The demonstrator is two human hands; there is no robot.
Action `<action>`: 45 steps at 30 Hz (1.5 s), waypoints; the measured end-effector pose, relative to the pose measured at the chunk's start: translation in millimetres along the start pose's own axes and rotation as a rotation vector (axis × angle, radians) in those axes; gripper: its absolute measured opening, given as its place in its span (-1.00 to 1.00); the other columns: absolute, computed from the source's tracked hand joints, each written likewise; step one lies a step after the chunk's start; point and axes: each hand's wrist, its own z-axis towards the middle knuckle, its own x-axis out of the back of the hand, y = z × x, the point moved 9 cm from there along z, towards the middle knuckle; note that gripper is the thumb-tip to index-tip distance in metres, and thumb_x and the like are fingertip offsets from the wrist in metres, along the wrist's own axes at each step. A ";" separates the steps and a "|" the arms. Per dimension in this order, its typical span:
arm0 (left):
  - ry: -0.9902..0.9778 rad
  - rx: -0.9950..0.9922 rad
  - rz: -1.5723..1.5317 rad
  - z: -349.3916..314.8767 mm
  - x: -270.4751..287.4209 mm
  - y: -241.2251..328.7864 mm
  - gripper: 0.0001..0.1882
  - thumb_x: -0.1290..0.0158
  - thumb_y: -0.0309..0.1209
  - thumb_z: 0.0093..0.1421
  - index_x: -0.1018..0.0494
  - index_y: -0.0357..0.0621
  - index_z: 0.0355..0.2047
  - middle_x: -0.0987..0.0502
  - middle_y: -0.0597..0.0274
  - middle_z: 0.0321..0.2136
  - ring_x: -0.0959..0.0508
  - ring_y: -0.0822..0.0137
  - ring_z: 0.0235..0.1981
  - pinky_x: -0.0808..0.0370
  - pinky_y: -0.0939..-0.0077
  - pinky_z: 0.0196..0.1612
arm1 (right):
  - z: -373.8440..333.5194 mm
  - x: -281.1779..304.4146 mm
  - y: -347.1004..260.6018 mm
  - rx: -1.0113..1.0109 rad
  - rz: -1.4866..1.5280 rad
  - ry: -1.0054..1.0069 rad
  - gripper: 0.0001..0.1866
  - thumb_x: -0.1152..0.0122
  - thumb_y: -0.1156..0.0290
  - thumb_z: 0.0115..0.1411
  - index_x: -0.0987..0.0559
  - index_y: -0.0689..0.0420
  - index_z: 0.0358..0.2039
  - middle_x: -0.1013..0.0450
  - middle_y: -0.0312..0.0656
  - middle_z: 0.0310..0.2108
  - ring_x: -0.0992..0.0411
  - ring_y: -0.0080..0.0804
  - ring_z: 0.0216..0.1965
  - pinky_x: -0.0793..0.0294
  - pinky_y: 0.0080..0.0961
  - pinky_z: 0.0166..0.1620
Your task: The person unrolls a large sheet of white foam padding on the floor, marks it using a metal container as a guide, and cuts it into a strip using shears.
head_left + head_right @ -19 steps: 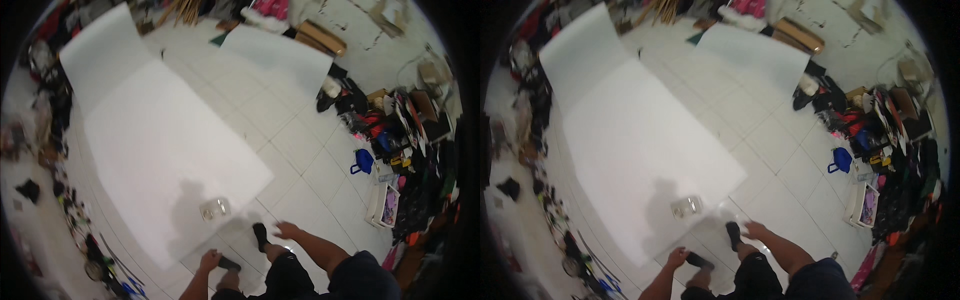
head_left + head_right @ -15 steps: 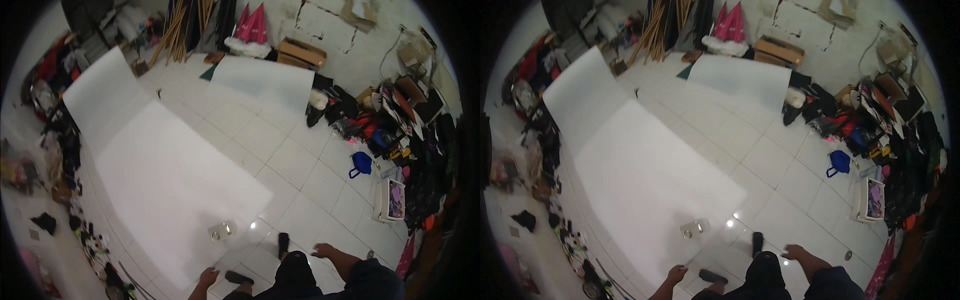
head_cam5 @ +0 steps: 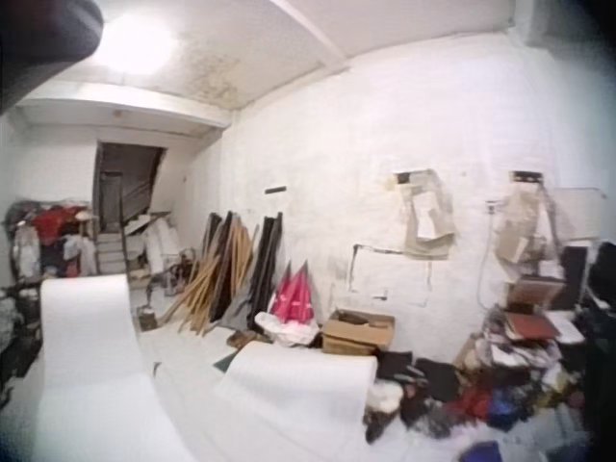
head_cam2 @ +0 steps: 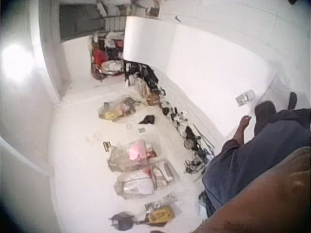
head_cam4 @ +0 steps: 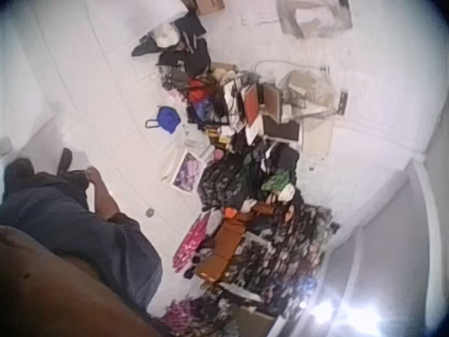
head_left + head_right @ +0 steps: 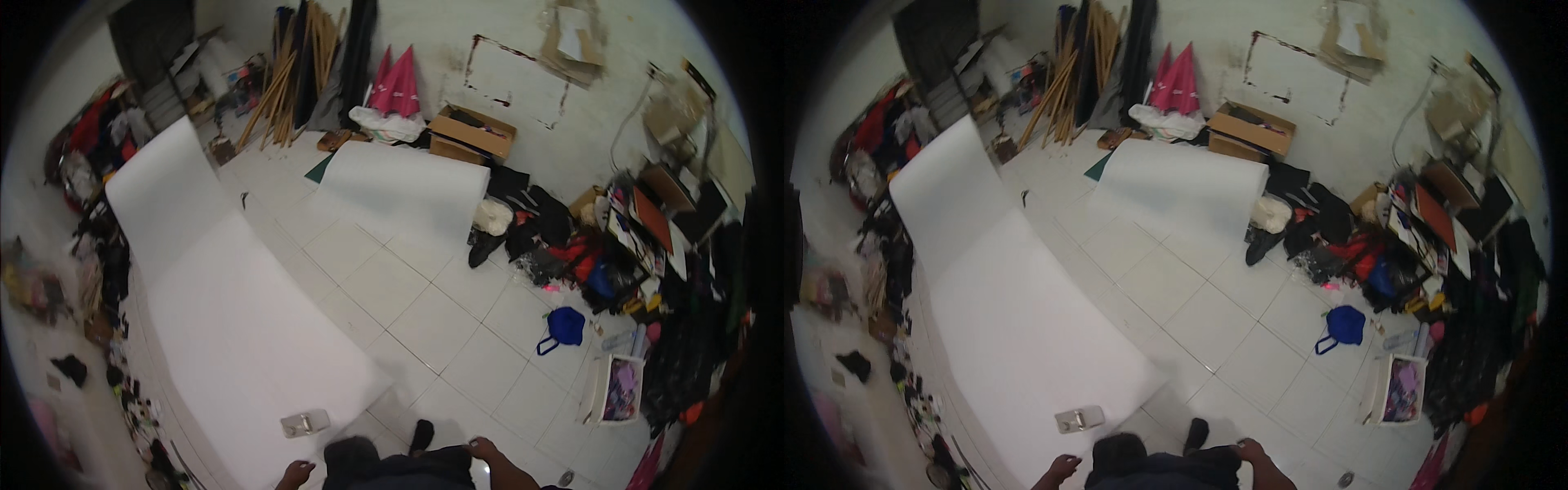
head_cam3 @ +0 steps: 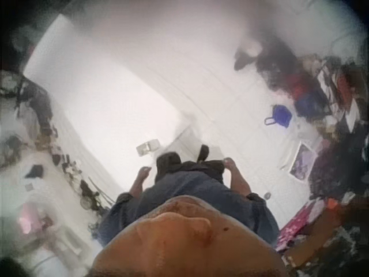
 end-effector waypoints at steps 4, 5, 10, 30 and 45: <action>-0.164 0.032 -0.175 -25.3 -47.9 150.1 -0.44 -0.19 -0.02 0.13 -0.54 -0.23 -0.03 -0.61 -0.02 -0.18 -0.63 0.21 -0.22 -0.53 0.40 -0.10 | 74.4 132.9 -108.7 0.068 0.011 0.057 -0.36 -0.26 -0.13 0.08 -0.56 0.15 -0.03 -0.56 -0.01 -0.12 -0.50 -0.12 -0.01 -0.47 -0.26 0.05; -0.198 0.010 -0.104 -22.1 -52.8 182.1 -0.44 -0.18 0.00 0.13 -0.54 -0.20 -0.03 -0.61 -0.01 -0.18 -0.63 0.19 -0.22 -0.52 0.37 -0.08 | 90.9 165.2 -121.0 0.085 0.021 0.106 -0.37 -0.26 -0.12 0.09 -0.56 0.15 -0.03 -0.56 0.00 -0.12 -0.50 -0.12 -0.02 -0.48 -0.27 0.04; -0.194 0.192 0.088 67.2 -33.5 148.6 -0.51 -0.16 0.06 0.12 -0.60 -0.19 -0.36 -0.56 0.22 -0.57 -0.53 0.36 -0.58 -0.49 0.33 -0.48 | 173.0 277.9 -217.6 0.168 0.032 0.190 -0.40 -0.27 -0.07 0.10 -0.55 0.17 -0.04 -0.56 -0.01 -0.16 -0.53 -0.16 -0.09 -0.49 -0.31 -0.02; 0.407 -0.246 -0.504 418.6 392.6 776.2 -0.44 -0.13 -0.02 0.17 -0.48 -0.21 0.01 -0.57 -0.06 -0.11 -0.55 0.11 -0.04 -0.47 0.31 0.04 | 457.8 446.1 -395.7 0.097 -0.017 -0.108 -0.57 -0.12 0.00 0.22 -0.58 0.16 -0.47 -0.48 -0.06 -0.56 -0.44 -0.14 -0.50 -0.45 -0.19 -0.39; -0.031 0.798 -0.817 467.0 246.3 592.1 -0.44 -0.11 0.09 0.14 -0.61 -0.25 -0.29 -0.62 -0.03 -0.36 -0.63 0.10 -0.32 -0.59 0.19 -0.22 | 829.6 740.8 -1164.7 0.682 0.039 0.202 -0.70 -0.17 0.19 0.25 -0.51 0.19 -0.21 -0.46 -0.23 -0.44 -0.44 -0.51 -0.53 -0.37 -0.58 -0.59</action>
